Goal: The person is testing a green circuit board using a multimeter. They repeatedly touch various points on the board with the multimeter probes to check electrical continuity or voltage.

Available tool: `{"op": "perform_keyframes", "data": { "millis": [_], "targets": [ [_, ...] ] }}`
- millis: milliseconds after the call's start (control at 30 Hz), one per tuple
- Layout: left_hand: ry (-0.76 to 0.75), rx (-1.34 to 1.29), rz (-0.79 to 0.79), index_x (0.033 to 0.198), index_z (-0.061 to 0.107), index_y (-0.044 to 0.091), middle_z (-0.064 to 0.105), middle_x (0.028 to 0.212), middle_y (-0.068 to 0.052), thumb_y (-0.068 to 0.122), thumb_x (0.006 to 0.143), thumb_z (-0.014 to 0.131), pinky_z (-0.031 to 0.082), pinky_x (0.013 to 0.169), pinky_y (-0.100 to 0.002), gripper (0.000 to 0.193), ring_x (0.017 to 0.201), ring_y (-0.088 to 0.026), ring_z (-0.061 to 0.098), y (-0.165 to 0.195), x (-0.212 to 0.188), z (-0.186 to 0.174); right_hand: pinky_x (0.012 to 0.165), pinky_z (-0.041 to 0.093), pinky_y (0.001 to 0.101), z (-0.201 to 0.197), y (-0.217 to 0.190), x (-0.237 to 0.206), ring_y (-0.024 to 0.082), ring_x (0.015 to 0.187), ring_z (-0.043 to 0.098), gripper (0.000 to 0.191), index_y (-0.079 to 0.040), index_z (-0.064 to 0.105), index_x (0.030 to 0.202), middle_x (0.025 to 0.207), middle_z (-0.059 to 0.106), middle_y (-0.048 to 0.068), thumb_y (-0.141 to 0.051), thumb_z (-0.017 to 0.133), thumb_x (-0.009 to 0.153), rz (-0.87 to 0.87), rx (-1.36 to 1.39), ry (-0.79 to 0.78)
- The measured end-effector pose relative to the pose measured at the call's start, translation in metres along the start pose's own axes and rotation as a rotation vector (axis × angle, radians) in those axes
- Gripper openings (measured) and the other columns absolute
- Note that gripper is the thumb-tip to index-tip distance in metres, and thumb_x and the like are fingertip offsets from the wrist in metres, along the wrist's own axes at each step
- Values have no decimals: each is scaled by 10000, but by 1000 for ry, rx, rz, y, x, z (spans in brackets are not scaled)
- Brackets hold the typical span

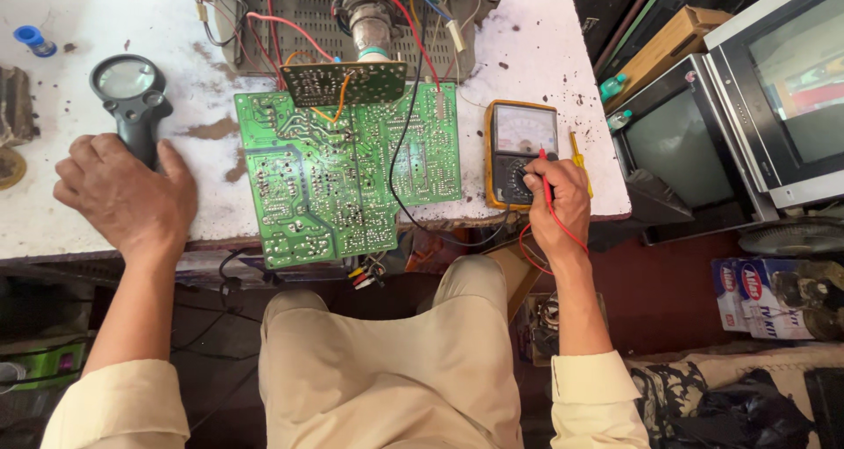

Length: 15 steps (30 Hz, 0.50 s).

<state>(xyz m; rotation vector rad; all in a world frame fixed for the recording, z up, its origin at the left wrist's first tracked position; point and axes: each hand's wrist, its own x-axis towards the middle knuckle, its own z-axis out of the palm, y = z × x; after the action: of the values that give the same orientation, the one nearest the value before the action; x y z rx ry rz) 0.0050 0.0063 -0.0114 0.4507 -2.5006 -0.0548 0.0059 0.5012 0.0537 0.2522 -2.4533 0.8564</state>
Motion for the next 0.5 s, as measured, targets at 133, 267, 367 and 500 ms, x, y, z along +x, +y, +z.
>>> {"op": "perform_keyframes", "data": {
  "millis": [133,267,367,500],
  "targets": [
    [-9,23,-7,1141,611,-77,563,1259,-228,323,965,649,334,1059,-529,440,1222,-392,467,5,5,-3,885,473,412,1,4,-2,321,966,601,126,-36,711,1044,956,657,117,-7,706,922,16,3,-19],
    [-19,13,-79,1119,614,-69,580,1219,-228,401,1006,692,356,996,-544,489,1180,-409,496,10,12,-10,905,484,418,-2,0,0,322,972,616,120,-49,715,1051,964,652,132,-26,707,934,-10,-15,-35],
    [-5,-29,-102,1153,628,-53,591,1212,-210,385,972,692,353,1007,-528,478,1161,-386,502,13,17,-16,894,478,430,-4,-13,-2,351,968,598,112,-27,732,1034,937,641,157,-82,741,937,16,-67,-15],
    [0,-34,-116,1141,639,-49,595,1226,-198,376,929,700,355,1004,-504,479,1148,-370,504,15,21,-21,865,500,353,5,-46,-17,248,935,618,112,2,656,1186,1017,698,130,-70,630,1105,-51,29,252]
  ]
}}
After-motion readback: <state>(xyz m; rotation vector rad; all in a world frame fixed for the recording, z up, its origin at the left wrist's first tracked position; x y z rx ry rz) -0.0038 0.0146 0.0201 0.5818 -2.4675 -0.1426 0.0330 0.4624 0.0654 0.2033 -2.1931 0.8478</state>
